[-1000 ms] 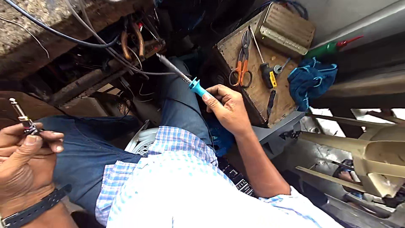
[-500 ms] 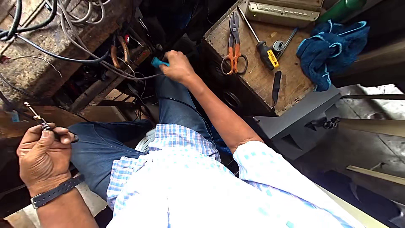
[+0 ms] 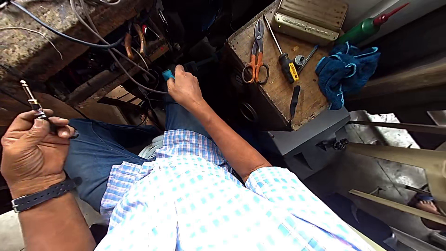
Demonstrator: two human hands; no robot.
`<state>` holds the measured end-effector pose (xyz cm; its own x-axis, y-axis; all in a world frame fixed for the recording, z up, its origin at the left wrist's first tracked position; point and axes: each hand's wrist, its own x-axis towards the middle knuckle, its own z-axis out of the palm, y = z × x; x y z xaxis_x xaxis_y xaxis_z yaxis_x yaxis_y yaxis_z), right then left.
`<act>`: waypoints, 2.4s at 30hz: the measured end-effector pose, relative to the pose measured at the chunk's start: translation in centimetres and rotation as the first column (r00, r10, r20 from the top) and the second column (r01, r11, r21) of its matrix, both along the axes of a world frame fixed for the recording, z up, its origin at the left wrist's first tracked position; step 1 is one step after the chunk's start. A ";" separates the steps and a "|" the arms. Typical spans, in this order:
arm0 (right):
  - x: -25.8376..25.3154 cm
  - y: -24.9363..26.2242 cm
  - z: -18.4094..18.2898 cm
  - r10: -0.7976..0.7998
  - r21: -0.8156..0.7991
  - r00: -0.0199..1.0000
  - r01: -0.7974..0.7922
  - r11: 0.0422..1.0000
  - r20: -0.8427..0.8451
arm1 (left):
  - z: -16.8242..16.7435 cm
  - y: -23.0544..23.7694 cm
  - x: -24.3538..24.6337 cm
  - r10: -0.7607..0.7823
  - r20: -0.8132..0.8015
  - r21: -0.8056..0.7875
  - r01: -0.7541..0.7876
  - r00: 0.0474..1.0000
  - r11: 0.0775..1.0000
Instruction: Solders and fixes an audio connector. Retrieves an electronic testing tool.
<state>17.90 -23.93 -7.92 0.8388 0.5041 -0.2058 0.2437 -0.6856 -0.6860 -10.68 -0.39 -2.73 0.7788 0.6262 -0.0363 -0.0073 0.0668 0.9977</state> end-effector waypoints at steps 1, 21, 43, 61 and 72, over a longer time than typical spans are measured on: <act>-0.2 0.1 -0.1 -0.007 0.013 1.000 0.007 1.000 0.000 | -0.2 0.1 -0.2 -0.001 0.003 -0.010 0.002 1.000 1.000; 2.1 8.4 -2.5 -0.043 0.071 0.994 0.051 0.996 -0.103 | -1.6 -1.7 2.2 -0.104 0.092 -0.029 0.107 0.990 0.994; 3.5 9.2 -3.6 -0.188 -0.134 0.980 0.194 0.972 0.062 | -5.0 0.1 1.8 -0.159 0.071 -0.002 0.160 0.985 0.987; 0.7 4.8 -2.8 -0.008 0.003 0.996 0.008 1.000 -0.088 | 0.7 -1.1 1.1 -0.057 0.015 0.075 0.056 0.998 0.996; 0.9 3.7 -3.0 -0.056 0.135 0.998 0.059 0.989 -0.025 | 0.9 -2.8 1.9 -0.002 -0.054 0.078 0.006 0.999 0.997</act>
<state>18.76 -20.22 -10.95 0.8634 0.4795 -0.1571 0.1908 -0.5985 -0.7781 -8.77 -3.19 -1.79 0.7794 0.6258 -0.0296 0.0472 -0.0115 0.9988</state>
